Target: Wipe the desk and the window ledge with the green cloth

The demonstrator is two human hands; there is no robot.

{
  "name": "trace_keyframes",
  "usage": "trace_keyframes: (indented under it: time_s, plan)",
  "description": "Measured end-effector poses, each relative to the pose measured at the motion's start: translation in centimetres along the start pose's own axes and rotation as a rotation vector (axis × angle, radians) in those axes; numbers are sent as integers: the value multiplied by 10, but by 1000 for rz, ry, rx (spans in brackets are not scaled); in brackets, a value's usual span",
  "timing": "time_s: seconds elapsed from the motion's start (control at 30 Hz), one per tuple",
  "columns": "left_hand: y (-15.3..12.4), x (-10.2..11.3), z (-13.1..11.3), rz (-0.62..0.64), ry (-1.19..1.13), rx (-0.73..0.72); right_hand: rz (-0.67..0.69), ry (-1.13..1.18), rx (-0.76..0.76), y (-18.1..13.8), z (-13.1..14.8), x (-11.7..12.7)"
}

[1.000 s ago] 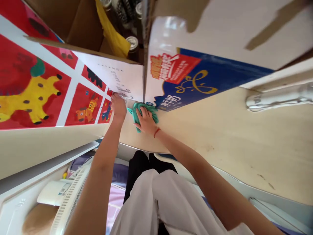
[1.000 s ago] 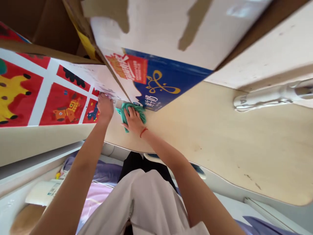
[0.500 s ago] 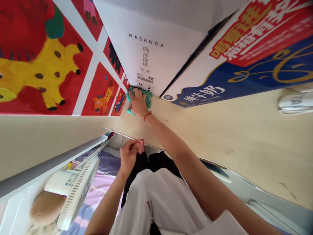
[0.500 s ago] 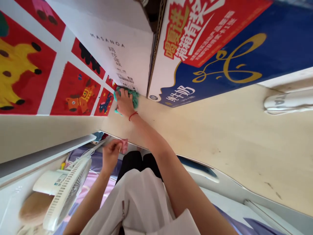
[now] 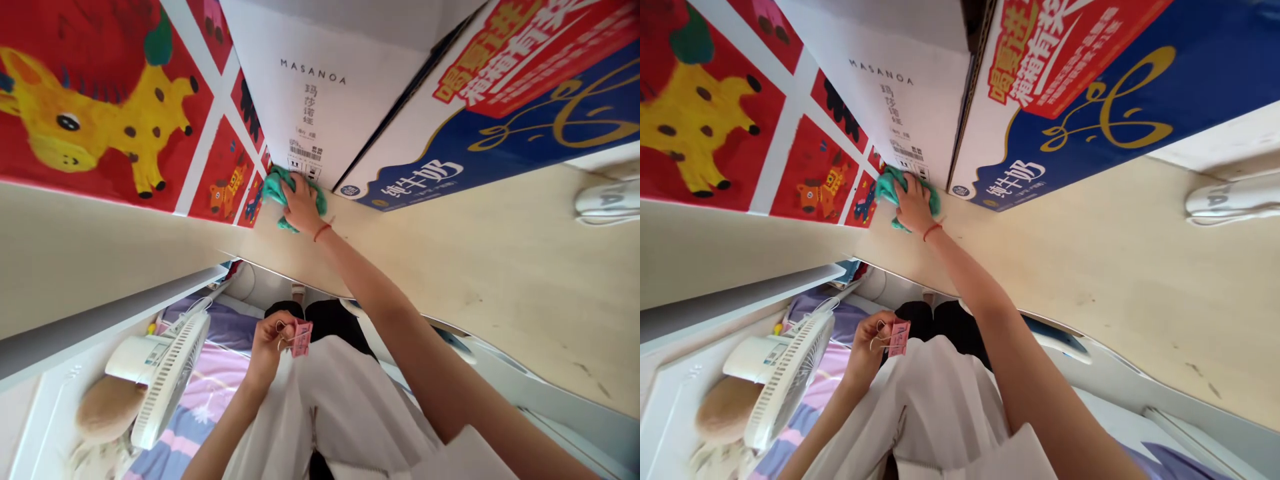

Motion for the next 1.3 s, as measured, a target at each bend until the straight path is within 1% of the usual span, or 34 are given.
trace_keyframes:
  time_s: [0.03,0.07,0.17,0.23,0.3,0.4,0.43,0.47,0.5,0.57,0.6,0.63,0.67,0.7,0.73,0.8,0.83,0.87,0.9,0.93,1.0,1.07,1.13,1.2,1.23,1.27,1.3]
  plan:
    - [1,-1,2,-6,-17,5,30,-56,-6,-1,1,-4]
    - [2,-1,4,-10,-35,11,74,-92,36,-9,5,-12]
    - [4,0,3,-36,-82,17,198,-111,290,-61,31,-41]
    - [5,3,0,-61,-88,21,228,-109,412,-86,49,-57]
    - [6,5,-4,-80,-79,29,204,-120,428,-87,64,-66]
    - [7,6,-4,-108,-70,24,127,-130,345,-67,77,-74]
    - [8,5,-3,-118,-71,20,117,-129,342,-63,79,-76]
    - [8,3,-1,-125,-72,21,128,-123,373,-62,81,-77]
    - [8,1,1,-124,-74,31,164,-112,436,-65,82,-77]
    - [8,-4,6,-113,-96,52,309,-68,594,-81,84,-73]
    - [8,-6,7,-109,-118,57,397,-23,639,-90,85,-68]
    - [7,-7,8,-112,-146,57,471,33,643,-100,86,-61]
    - [5,-7,8,-115,-175,52,521,88,609,-109,87,-53]
    - [4,-5,7,-114,-203,38,524,132,539,-117,88,-44]
    - [2,-4,5,-104,-223,19,472,155,448,-123,90,-37]
    - [-3,1,0,-51,-235,-20,268,122,261,-130,91,-30]
    - [-5,3,-3,-18,-236,-40,181,84,193,-131,91,-32]
    - [-7,5,-6,9,-235,-57,131,50,147,-129,90,-38]
    - [-9,6,-9,29,-232,-68,119,20,124,-125,89,-46]
    - [-10,7,-12,43,-228,-72,135,-5,117,-118,88,-56]
    - [-11,8,-15,67,-225,-81,152,-43,103,-96,82,-72]
    - [-10,8,-15,90,-212,-76,114,-76,86,-68,73,-76]
    - [-7,6,-13,98,-193,-50,82,-101,87,-40,60,-67]
    - [-2,0,-7,100,-174,-3,60,-124,85,-23,40,-51]
    - [1,-5,-3,112,-171,18,47,-134,74,-22,26,-41]
    - [5,-11,2,132,-174,35,30,-145,60,-28,10,-30]
    - [8,-17,6,159,-179,51,13,-158,32,-40,-10,-19]
Point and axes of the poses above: each hand's wrist, its own y-axis towards the middle knuckle, its own x-axis out of the back of the hand, z = x × y, the point moved 1 cm from there along y, towards the middle knuckle
